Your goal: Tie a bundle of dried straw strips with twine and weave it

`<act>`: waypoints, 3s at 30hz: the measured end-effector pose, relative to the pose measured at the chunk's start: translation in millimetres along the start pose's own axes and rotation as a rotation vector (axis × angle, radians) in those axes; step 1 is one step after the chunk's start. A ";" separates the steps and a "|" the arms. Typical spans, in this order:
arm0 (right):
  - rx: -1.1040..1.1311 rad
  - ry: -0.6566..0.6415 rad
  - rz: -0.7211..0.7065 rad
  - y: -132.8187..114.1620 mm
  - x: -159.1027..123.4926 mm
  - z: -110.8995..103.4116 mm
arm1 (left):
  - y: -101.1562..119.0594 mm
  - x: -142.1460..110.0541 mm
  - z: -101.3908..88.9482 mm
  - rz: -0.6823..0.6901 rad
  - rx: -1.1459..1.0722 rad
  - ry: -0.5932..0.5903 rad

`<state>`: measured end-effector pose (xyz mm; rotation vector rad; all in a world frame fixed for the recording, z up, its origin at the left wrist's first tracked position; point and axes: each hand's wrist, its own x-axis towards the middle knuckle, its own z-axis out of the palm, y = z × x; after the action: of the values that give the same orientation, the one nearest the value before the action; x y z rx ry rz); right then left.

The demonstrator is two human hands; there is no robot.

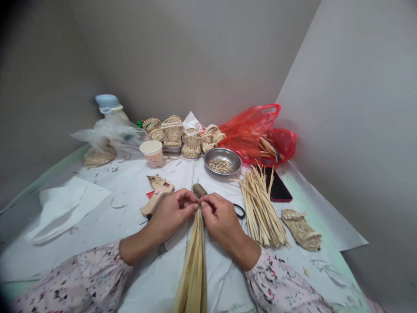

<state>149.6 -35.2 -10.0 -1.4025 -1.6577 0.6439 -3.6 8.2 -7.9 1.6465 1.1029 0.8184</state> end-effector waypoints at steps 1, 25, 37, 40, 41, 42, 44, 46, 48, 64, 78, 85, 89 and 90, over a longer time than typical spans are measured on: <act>0.013 -0.001 0.010 0.6 -0.4 0.1 | 0.0 -0.1 -0.2 0.001 -0.006 0.000; 0.369 0.013 0.179 5.1 2.7 10.5 | 3.1 0.2 -5.3 0.064 0.114 -0.023; 0.366 -0.041 0.191 8.7 2.2 6.7 | 3.1 -3.4 -5.4 0.347 0.385 -0.058; 0.279 -0.047 0.168 11.3 2.8 7.7 | -1.4 -3.0 -6.0 0.405 0.448 -0.095; 0.261 -0.048 0.159 12.1 2.9 8.1 | -2.7 -2.6 -6.3 0.408 0.460 -0.105; 0.249 -0.048 0.152 12.7 2.8 8.6 | -3.6 -2.0 -6.5 0.403 0.465 -0.109; 0.247 -0.051 0.153 13.2 2.4 9.2 | -4.3 -0.8 -7.0 0.374 0.451 -0.106; 0.265 -0.058 0.163 12.8 1.9 9.3 | -3.3 0.4 -7.6 0.339 0.420 -0.095; 0.257 -0.064 0.160 11.7 1.6 8.9 | -1.1 0.9 -8.2 0.308 0.391 -0.084; 0.021 -0.029 0.077 -1.0 -1.1 3.4 | 6.9 1.9 -10.6 0.032 0.088 -0.107; 0.169 -0.075 0.100 -1.2 -1.1 0.5 | 1.1 4.7 -9.7 -0.043 -0.056 -0.153; 0.249 -0.068 0.174 1.5 1.3 4.5 | 4.3 2.2 -10.6 -0.013 -0.010 -0.152; 0.293 -0.072 0.184 2.8 2.0 5.5 | 5.3 1.7 -10.4 -0.013 -0.029 -0.158; 0.299 -0.073 0.188 2.8 2.2 5.7 | 5.3 1.7 -10.3 -0.021 -0.037 -0.161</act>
<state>146.2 -31.6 -14.6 -1.3359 -1.4239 1.0173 -10.5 12.6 0.4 1.6366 0.9854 0.6758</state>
